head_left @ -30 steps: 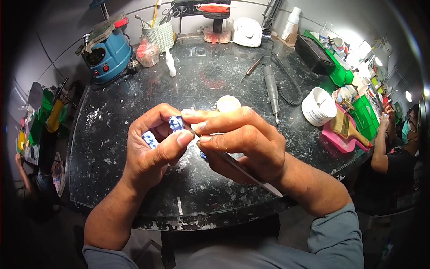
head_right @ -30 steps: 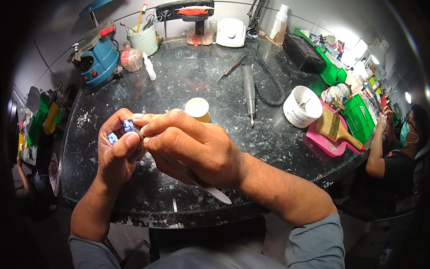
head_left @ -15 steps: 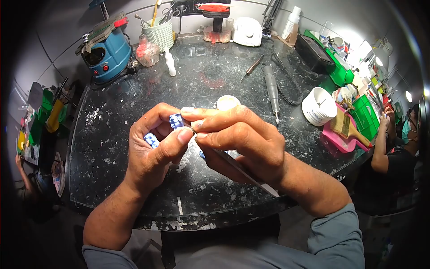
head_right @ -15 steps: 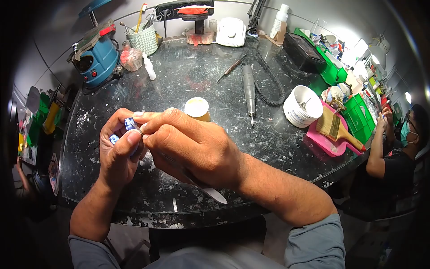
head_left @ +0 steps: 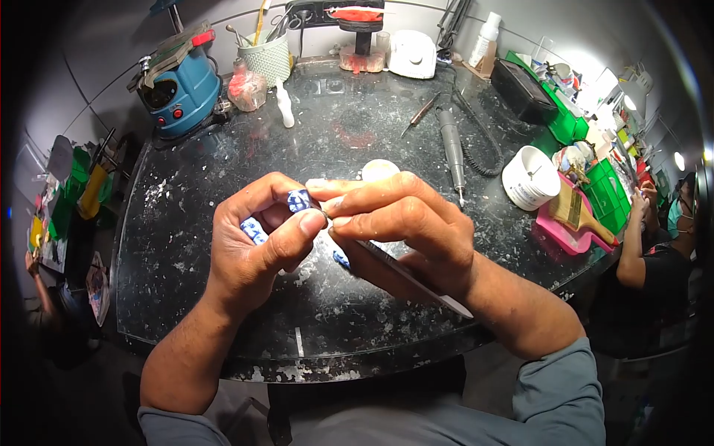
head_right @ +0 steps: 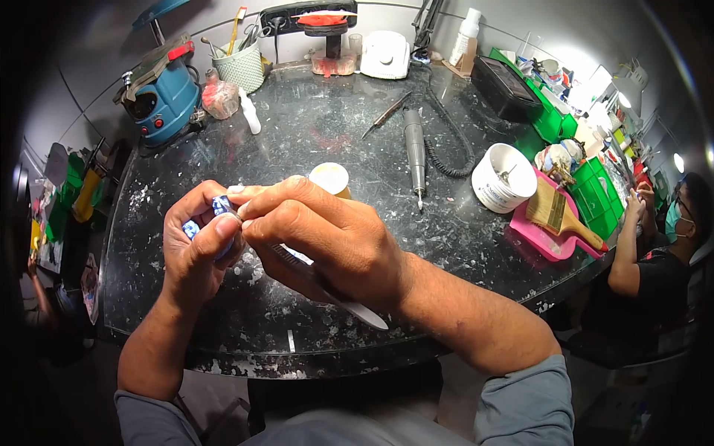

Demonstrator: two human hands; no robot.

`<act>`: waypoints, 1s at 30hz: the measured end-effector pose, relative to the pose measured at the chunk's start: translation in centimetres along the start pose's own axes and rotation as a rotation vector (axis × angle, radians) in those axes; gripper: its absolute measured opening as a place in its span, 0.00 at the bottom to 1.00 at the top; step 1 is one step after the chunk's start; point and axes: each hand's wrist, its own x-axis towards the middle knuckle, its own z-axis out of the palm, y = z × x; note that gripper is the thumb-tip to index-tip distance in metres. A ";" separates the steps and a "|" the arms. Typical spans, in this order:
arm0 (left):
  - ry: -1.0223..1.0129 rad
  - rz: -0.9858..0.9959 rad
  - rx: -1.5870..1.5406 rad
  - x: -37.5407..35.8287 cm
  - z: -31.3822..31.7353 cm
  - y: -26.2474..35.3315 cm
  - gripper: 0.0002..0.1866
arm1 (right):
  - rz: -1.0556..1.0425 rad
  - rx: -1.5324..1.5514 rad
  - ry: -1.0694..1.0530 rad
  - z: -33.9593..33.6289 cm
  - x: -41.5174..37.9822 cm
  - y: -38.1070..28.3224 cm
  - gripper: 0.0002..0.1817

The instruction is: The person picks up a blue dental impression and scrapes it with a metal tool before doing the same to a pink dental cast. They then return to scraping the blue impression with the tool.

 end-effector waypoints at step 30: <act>0.108 0.029 0.400 0.4 0.0 1.2 0.07 | -0.024 -0.038 -0.081 -0.7 -0.3 1.1 0.11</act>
